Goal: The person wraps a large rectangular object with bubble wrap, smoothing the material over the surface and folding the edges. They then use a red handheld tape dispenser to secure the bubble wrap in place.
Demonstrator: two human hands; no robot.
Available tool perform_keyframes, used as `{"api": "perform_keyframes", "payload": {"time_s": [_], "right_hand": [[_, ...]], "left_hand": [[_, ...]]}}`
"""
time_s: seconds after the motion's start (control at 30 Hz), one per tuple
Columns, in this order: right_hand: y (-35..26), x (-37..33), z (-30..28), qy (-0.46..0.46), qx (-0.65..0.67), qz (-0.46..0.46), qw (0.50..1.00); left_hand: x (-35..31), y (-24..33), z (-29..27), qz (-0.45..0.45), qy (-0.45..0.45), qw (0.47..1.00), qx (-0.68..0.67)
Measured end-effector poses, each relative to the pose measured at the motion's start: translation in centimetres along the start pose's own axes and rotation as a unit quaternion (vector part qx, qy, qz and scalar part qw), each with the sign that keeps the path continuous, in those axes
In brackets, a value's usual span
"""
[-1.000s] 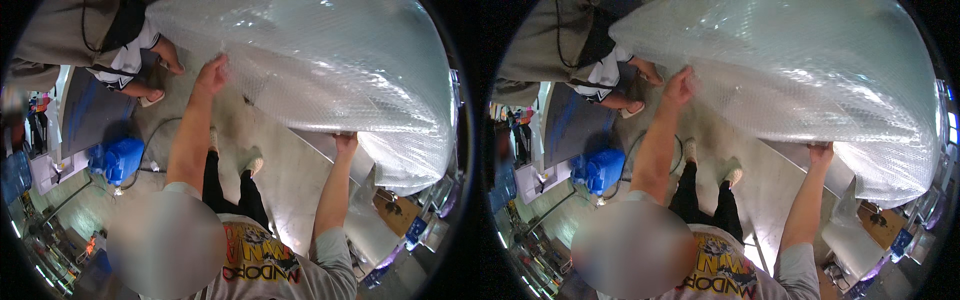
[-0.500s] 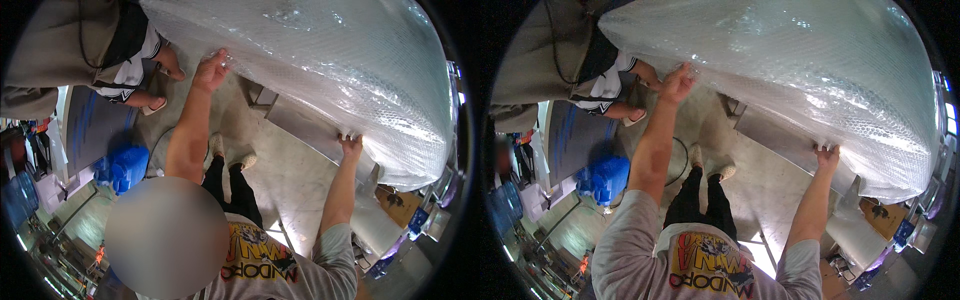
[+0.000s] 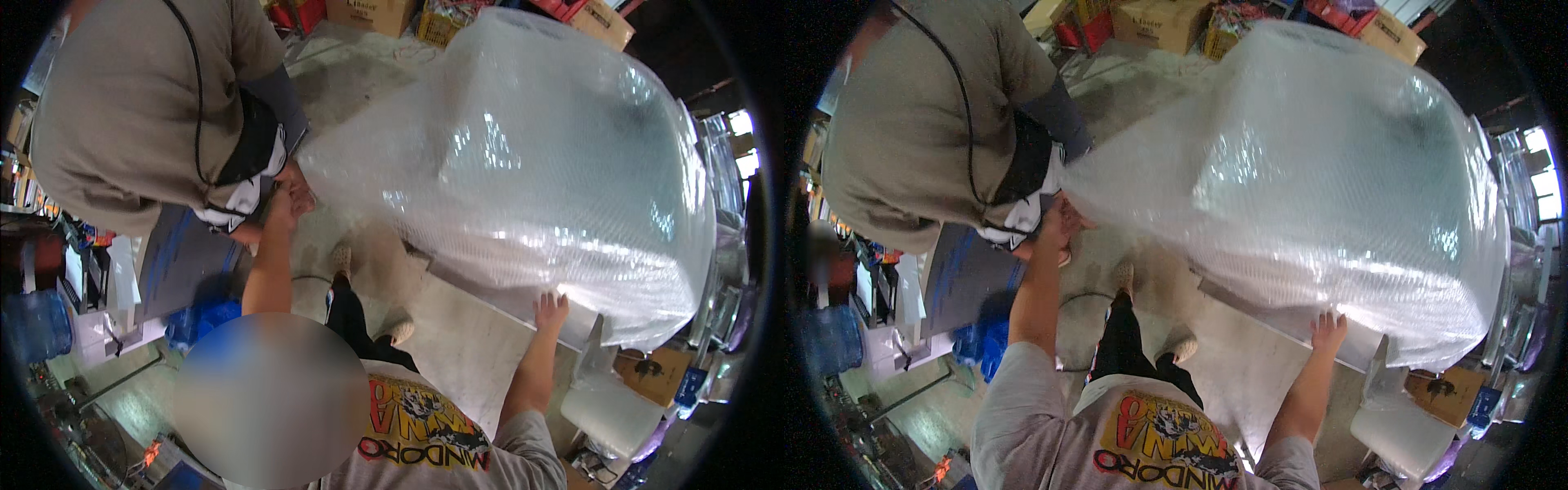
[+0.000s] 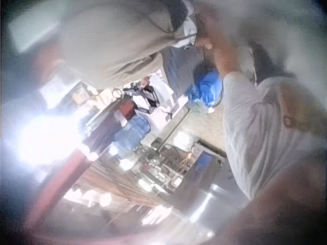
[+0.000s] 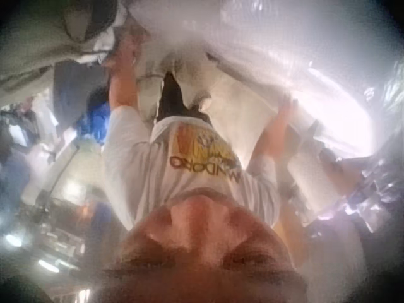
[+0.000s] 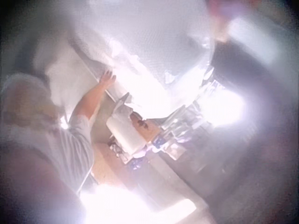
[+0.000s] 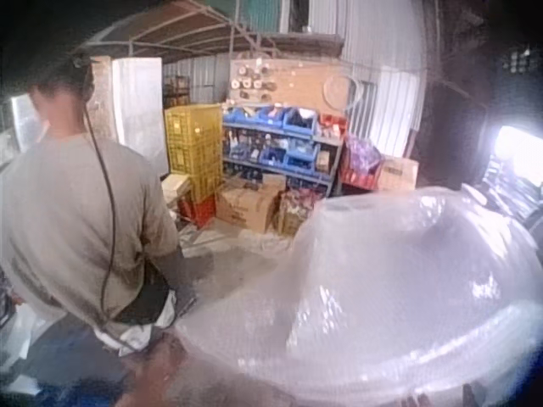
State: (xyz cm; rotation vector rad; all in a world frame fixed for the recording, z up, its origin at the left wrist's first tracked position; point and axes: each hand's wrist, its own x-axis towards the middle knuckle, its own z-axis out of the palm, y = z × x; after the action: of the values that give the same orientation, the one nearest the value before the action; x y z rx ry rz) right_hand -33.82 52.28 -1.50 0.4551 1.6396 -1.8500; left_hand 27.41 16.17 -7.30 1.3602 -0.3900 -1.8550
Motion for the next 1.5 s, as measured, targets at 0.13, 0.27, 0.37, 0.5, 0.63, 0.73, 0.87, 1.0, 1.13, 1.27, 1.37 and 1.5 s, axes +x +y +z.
{"api": "perform_keyframes", "payload": {"time_s": [0.13, 0.27, 0.37, 0.5, 0.63, 0.73, 0.87, 1.0, 1.13, 1.27, 1.37, 1.5], "right_hand": [[-1.0, -4.0, 0.9, 0.093, -0.051, -0.082, 0.991], [-3.0, -10.0, 3.4, 0.071, -0.075, -0.185, 0.977], [-4.5, -14.9, 7.1, 0.125, -0.098, -0.261, 0.952], [-6.8, -19.4, 11.6, 0.219, -0.201, -0.379, 0.876], [-7.4, -21.6, 13.7, 0.278, -0.177, -0.401, 0.855], [-7.8, -22.7, 14.6, 0.311, -0.201, -0.393, 0.841], [-8.8, -23.8, 16.0, 0.314, -0.221, -0.414, 0.825], [-8.9, -24.2, 16.5, 0.298, -0.252, -0.434, 0.812], [-8.4, -23.5, 16.1, 0.318, -0.246, -0.412, 0.818], [-8.0, -23.1, 15.1, 0.289, -0.249, -0.406, 0.831], [-7.8, -23.2, 14.2, 0.293, -0.292, -0.399, 0.818], [-7.3, -23.4, 13.2, 0.283, -0.244, -0.39, 0.842]], "left_hand": [[0.3, 8.1, 7.8, 0.039, -0.265, 0.961, 0.071], [-2.1, 2.5, 14.3, 0.017, -0.396, 0.886, 0.24], [-0.6, 0.2, 17.0, -0.061, -0.401, 0.891, 0.204], [3.7, 1.5, 21.4, -0.179, -0.374, 0.905, 0.092], [6.1, 1.3, 27.2, 0.033, -0.318, 0.886, 0.336], [6.8, -0.1, 28.3, 0.036, -0.269, 0.899, 0.345], [7.7, -1.1, 28.5, 0.017, -0.223, 0.922, 0.315], [7.8, -1.7, 29.1, 0.033, -0.204, 0.935, 0.287], [8.0, -2.3, 29.2, 0.063, -0.2, 0.936, 0.282], [7.8, -3.1, 29.3, 0.12, -0.147, 0.926, 0.327], [7.9, -3.5, 29.5, 0.156, -0.123, 0.921, 0.334], [9.0, -4.1, 29.5, 0.083, -0.145, 0.931, 0.325]]}}
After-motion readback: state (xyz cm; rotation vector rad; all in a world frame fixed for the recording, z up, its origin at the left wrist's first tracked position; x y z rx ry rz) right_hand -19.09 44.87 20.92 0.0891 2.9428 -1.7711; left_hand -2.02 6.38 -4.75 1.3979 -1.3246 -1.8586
